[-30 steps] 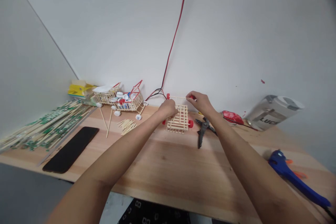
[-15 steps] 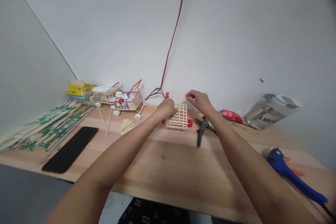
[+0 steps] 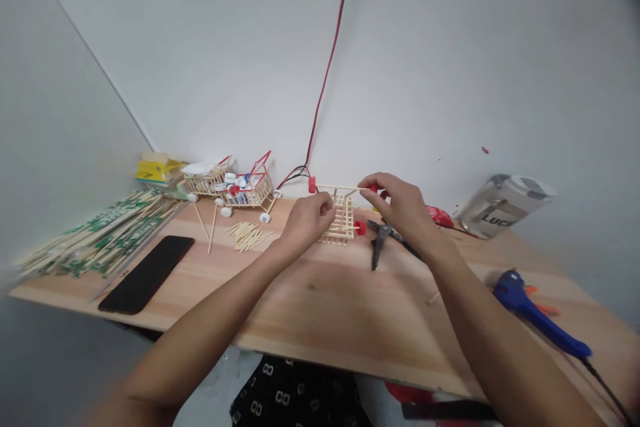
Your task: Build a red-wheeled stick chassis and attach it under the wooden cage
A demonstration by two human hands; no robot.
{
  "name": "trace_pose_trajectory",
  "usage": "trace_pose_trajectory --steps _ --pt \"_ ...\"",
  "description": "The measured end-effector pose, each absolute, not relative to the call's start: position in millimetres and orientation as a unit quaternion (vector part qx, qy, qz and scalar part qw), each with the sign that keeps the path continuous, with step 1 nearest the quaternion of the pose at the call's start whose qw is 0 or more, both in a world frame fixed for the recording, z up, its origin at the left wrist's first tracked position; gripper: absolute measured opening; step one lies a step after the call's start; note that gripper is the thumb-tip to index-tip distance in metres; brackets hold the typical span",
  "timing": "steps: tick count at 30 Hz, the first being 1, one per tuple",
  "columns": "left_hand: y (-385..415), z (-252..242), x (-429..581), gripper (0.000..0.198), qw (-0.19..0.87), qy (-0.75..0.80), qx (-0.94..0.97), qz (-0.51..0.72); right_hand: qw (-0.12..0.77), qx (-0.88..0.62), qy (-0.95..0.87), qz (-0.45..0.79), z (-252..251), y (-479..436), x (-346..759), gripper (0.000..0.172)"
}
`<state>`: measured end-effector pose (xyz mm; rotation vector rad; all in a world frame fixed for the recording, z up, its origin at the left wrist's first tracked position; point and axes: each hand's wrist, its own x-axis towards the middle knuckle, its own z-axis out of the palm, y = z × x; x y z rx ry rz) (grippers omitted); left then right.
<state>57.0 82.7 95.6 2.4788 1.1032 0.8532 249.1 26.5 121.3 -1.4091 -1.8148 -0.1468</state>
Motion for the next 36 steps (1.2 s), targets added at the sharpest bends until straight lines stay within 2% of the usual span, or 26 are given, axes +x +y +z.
trace_pose_trajectory --steps 3,6,12,21,31,36 --pt "63.3 82.9 42.3 0.009 0.129 0.317 0.854 0.393 0.404 -0.558 -0.722 -0.057 121.4 0.9 235.9 0.013" --pt "46.9 63.8 27.4 0.011 0.074 0.311 0.856 0.406 0.403 -0.559 -0.723 -0.045 114.8 -23.3 222.9 0.015" --pt "22.1 29.5 -0.6 0.023 -0.067 0.322 0.869 0.370 0.393 -0.560 -0.729 0.011 89.3 -63.6 204.7 0.018" --pt "5.8 11.7 -17.9 0.021 -0.107 0.261 0.894 0.347 0.382 -0.546 -0.736 0.119 44.3 -94.6 199.6 0.015" --pt "6.8 1.5 -15.5 0.018 -0.209 0.188 0.910 0.306 0.365 -0.539 -0.748 0.131 20.5 -108.5 213.0 0.013" --pt "5.9 1.0 -14.1 0.018 -0.205 0.144 0.940 0.231 0.352 -0.534 -0.758 0.128 6.7 -112.2 227.6 0.014"
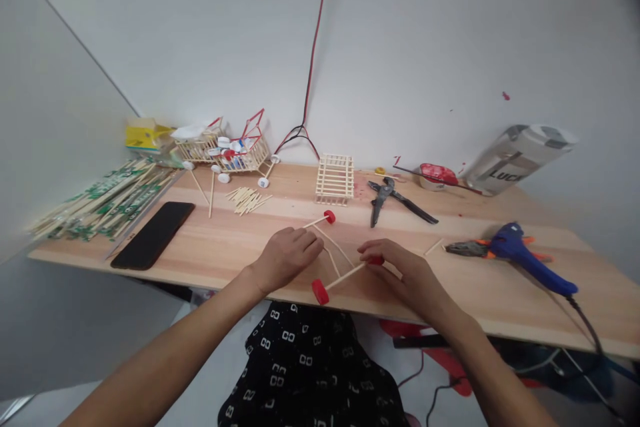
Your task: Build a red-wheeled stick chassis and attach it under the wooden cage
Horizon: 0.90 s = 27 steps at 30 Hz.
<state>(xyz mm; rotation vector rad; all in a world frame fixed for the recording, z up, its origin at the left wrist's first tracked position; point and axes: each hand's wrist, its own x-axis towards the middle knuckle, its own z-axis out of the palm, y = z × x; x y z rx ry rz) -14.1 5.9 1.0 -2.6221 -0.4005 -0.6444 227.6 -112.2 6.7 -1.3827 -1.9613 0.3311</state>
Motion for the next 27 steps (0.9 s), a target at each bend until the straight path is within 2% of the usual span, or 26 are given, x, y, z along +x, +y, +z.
trace_pose_trajectory --steps 5,10,17,23,27 --pt "8.9 -1.2 -9.8 0.014 0.192 -0.124 -0.961 -0.158 0.347 -0.531 -0.760 0.140 2.1 -115.0 240.7 0.016" --pt "14.1 6.6 -12.0 0.014 0.178 -0.137 -0.965 -0.138 0.339 -0.543 -0.759 0.118 1.0 -111.9 261.0 0.017" --pt "11.7 23.3 -22.7 0.016 0.154 -0.180 -0.967 -0.096 0.350 -0.658 -0.663 0.073 -0.9 -106.1 268.6 0.016" --pt "6.1 25.3 -20.5 0.020 0.116 -0.207 -0.965 -0.111 0.299 -0.692 -0.656 0.027 -5.3 -106.3 253.1 0.016" --pt "2.3 30.0 -13.9 0.021 0.083 -0.219 -0.969 -0.078 0.256 -0.709 -0.657 0.003 -9.2 -103.3 243.5 0.018"
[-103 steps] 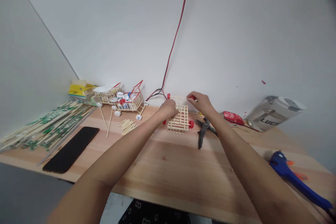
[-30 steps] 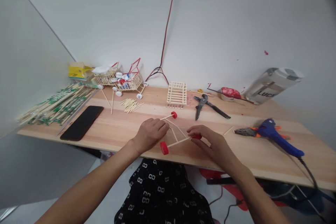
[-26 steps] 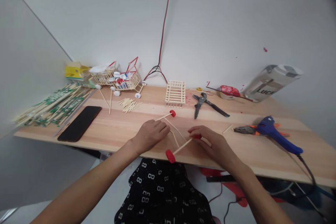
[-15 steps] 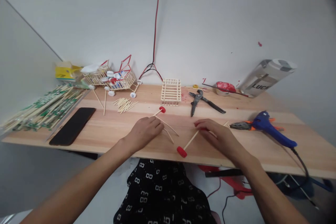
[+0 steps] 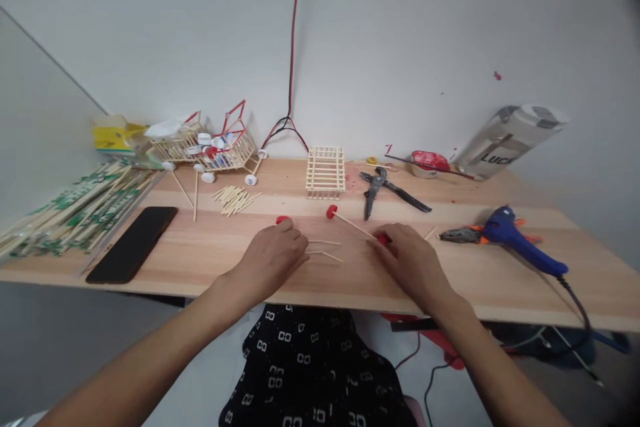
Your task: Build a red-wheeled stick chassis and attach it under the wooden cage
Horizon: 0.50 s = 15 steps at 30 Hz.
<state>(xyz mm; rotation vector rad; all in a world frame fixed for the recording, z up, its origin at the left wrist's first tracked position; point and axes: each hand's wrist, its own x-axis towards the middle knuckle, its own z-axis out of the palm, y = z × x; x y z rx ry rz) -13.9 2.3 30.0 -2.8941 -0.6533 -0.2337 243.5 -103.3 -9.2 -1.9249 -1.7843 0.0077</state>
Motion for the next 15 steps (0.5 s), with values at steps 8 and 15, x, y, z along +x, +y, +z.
trace_pose_trajectory --steps 8,15 --pt "-8.6 37.8 10.3 0.021 0.037 -0.280 -0.959 -0.020 0.226 -0.740 -0.633 -0.023 -8.2 -94.6 234.0 0.022" --pt "5.5 42.0 15.7 0.022 -0.067 -0.336 -0.932 -0.118 0.262 -0.738 -0.622 -0.003 -14.9 -95.2 243.1 0.022"
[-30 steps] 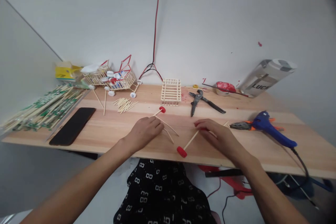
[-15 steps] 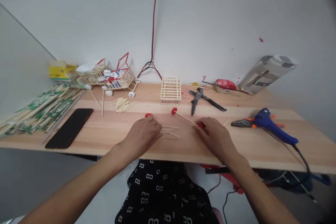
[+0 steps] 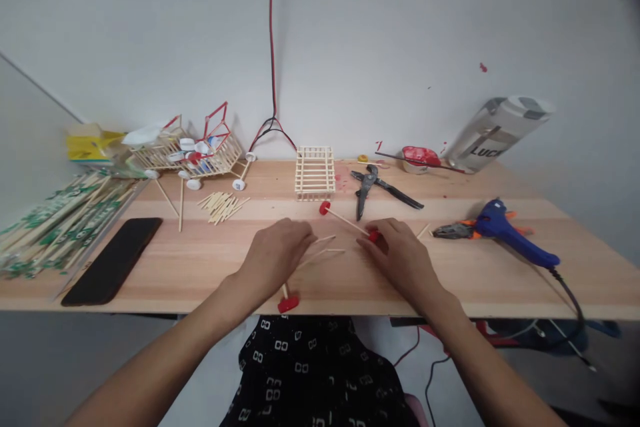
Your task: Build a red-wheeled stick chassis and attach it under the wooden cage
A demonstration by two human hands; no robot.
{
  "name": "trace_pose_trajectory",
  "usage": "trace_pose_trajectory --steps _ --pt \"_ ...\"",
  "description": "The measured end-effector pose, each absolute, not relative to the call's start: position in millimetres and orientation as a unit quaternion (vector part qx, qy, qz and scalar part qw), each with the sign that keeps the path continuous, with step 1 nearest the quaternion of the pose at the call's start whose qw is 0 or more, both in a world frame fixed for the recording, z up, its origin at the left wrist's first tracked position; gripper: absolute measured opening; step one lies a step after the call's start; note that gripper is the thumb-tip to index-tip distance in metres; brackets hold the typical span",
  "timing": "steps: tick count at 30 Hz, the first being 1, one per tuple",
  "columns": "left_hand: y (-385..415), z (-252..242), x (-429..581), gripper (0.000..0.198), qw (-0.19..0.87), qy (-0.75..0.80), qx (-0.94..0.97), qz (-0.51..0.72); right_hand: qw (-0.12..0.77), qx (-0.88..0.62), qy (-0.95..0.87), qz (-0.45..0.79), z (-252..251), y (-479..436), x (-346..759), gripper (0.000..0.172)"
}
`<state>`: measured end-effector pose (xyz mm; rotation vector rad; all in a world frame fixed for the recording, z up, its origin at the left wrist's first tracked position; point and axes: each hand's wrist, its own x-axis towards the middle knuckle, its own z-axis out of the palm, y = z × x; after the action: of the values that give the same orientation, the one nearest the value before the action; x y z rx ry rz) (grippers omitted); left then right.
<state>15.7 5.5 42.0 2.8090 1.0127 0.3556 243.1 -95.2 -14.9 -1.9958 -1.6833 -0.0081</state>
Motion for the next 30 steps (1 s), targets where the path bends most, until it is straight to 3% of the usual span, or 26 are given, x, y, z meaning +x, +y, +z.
trace_pose_trajectory --steps 3,7,13,25,28,30 --pt "21.9 45.2 21.1 0.021 0.168 0.336 0.911 0.166 0.300 -0.734 -0.609 -0.013 -15.5 -98.7 244.1 0.027" --pt "39.0 44.3 34.3 0.032 0.302 0.329 0.890 0.096 0.359 -0.717 -0.593 -0.071 -11.4 -109.2 240.4 0.026" --pt "44.1 38.5 51.7 0.037 0.370 0.297 0.879 0.036 0.361 -0.728 -0.576 -0.086 -9.9 -131.9 243.1 0.021" --pt "58.1 23.9 51.3 0.029 0.448 0.287 0.846 0.027 0.277 -0.832 -0.435 -0.206 18.9 -201.6 299.0 0.026" --pt "59.5 29.0 48.6 0.029 0.464 0.305 0.832 0.014 0.199 -0.885 -0.370 -0.201 24.9 -215.4 322.4 0.025" --pt "59.2 34.2 47.8 0.027 0.485 0.311 0.817 0.015 0.127 -0.899 -0.369 -0.199 26.7 -214.8 340.0 0.033"
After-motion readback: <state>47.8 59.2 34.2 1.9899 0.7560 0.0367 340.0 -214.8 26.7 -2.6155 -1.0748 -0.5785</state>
